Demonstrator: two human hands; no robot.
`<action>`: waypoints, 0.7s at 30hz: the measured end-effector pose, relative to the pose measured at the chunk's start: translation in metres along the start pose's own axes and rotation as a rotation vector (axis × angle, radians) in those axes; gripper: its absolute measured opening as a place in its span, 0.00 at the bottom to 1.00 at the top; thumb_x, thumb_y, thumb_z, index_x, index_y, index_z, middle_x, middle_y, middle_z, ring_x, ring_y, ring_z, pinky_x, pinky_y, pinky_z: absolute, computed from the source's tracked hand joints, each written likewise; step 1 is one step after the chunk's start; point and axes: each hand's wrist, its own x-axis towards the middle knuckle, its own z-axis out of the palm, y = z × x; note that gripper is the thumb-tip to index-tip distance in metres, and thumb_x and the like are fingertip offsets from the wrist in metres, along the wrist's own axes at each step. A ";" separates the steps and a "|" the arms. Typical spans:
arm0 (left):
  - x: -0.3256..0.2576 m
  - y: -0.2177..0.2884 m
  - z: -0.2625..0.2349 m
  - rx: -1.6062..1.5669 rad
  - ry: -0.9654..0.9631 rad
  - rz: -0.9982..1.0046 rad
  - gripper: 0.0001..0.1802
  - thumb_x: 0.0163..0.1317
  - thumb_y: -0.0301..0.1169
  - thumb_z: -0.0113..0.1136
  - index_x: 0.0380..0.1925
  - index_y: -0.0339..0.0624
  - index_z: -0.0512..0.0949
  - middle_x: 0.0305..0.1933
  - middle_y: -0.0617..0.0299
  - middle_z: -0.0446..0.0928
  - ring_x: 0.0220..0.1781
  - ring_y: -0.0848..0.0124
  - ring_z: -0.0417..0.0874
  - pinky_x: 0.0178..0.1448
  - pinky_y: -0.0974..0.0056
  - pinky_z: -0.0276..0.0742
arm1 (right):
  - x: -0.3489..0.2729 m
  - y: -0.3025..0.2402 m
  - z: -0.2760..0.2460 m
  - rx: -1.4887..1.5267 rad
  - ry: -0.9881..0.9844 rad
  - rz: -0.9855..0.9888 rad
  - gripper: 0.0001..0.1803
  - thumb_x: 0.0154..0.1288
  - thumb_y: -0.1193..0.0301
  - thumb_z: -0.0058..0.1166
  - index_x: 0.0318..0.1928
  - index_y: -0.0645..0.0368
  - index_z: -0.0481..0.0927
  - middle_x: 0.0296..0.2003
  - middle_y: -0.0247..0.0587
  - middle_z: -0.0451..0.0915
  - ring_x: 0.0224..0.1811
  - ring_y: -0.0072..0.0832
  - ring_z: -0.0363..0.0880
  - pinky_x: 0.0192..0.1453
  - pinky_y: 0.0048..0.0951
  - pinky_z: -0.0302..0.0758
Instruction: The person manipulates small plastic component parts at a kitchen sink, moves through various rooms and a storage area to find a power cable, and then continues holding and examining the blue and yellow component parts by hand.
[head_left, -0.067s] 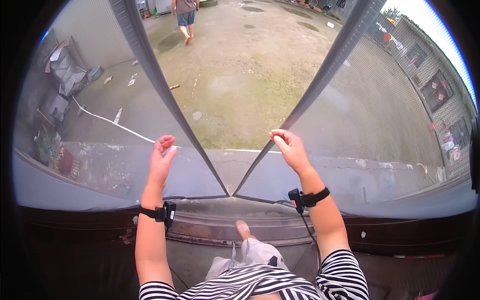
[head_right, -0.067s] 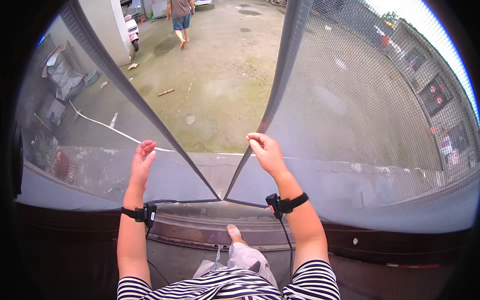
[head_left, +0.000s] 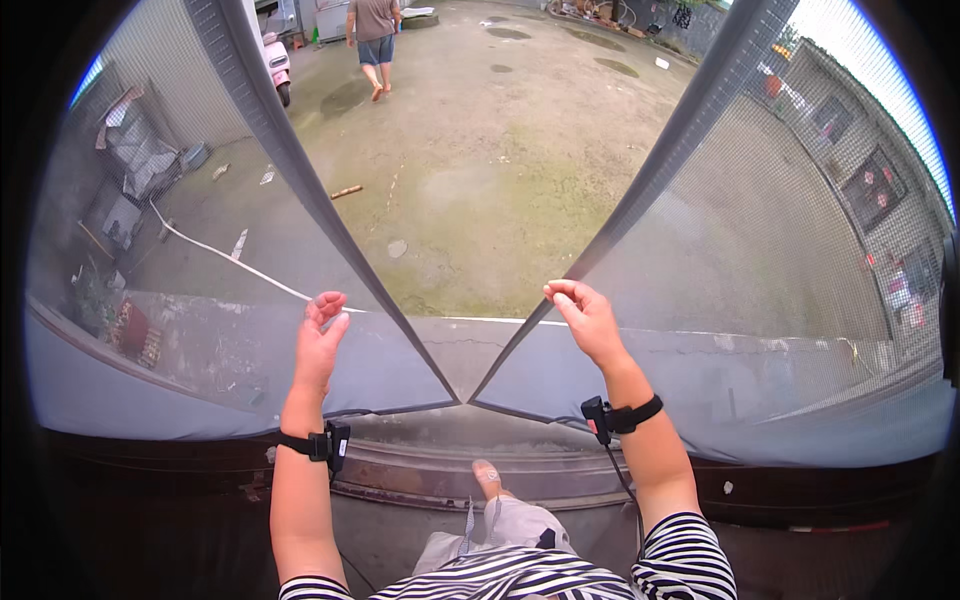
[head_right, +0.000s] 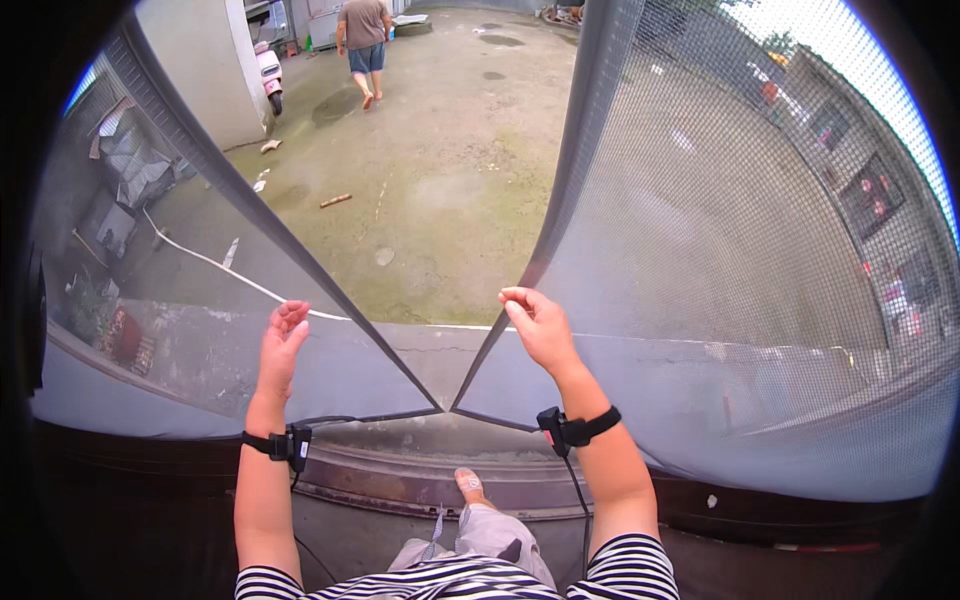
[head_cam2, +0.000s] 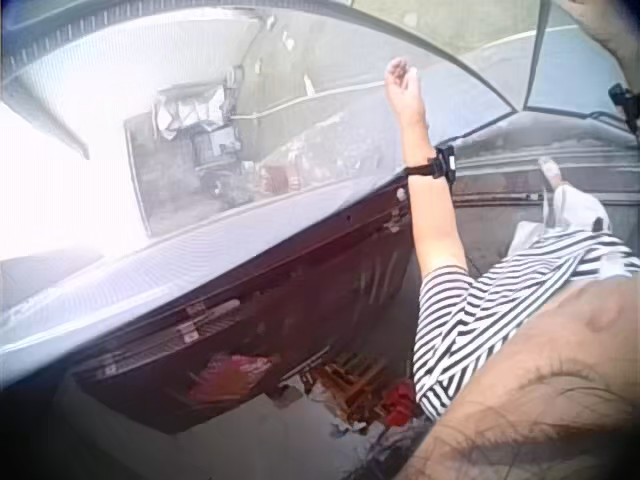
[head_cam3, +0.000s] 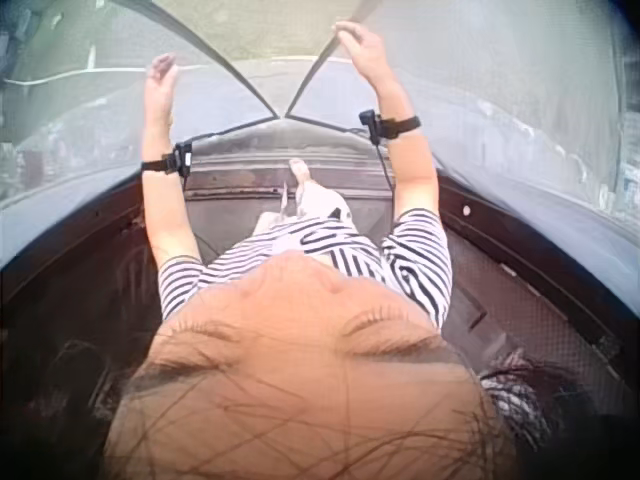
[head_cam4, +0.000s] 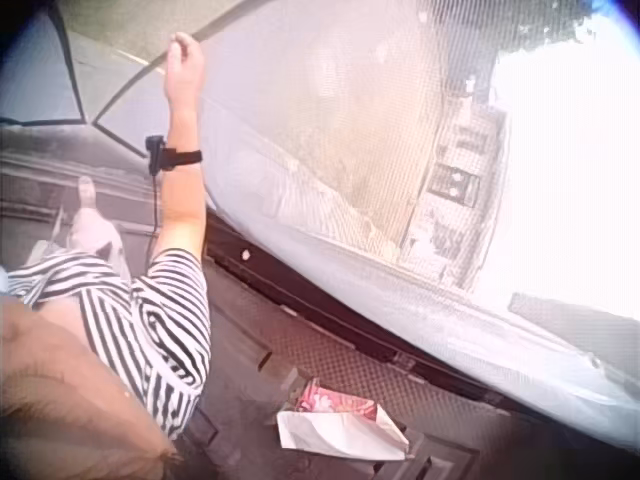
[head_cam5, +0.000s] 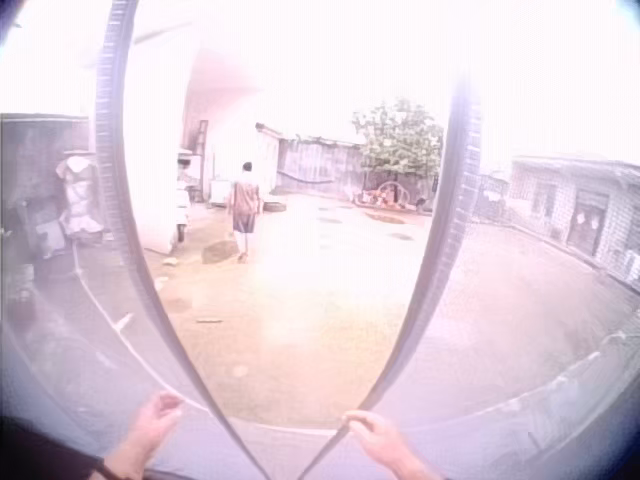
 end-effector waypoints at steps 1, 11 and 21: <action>0.013 0.001 0.005 0.003 0.008 0.022 0.18 0.53 0.24 0.52 0.46 0.43 0.68 0.49 0.60 0.69 0.55 0.71 0.66 0.56 0.66 0.62 | 0.007 0.003 -0.009 -0.012 0.014 0.001 0.11 0.59 0.72 0.48 0.41 0.63 0.76 0.34 0.34 0.78 0.35 0.17 0.74 0.39 0.20 0.71; -0.008 0.015 -0.002 0.082 0.086 0.017 0.18 0.52 0.25 0.54 0.45 0.43 0.68 0.49 0.63 0.69 0.55 0.71 0.66 0.54 0.67 0.63 | 0.033 -0.017 -0.002 -0.084 -0.002 -0.071 0.11 0.58 0.74 0.48 0.42 0.63 0.75 0.38 0.36 0.78 0.36 0.18 0.74 0.40 0.20 0.71; -0.078 -0.002 -0.027 0.102 0.172 -0.020 0.29 0.49 0.26 0.57 0.55 0.41 0.63 0.56 0.56 0.66 0.57 0.67 0.66 0.55 0.64 0.65 | -0.008 -0.006 0.010 -0.034 0.026 -0.088 0.19 0.57 0.75 0.48 0.51 0.63 0.69 0.41 0.40 0.77 0.40 0.21 0.74 0.45 0.22 0.71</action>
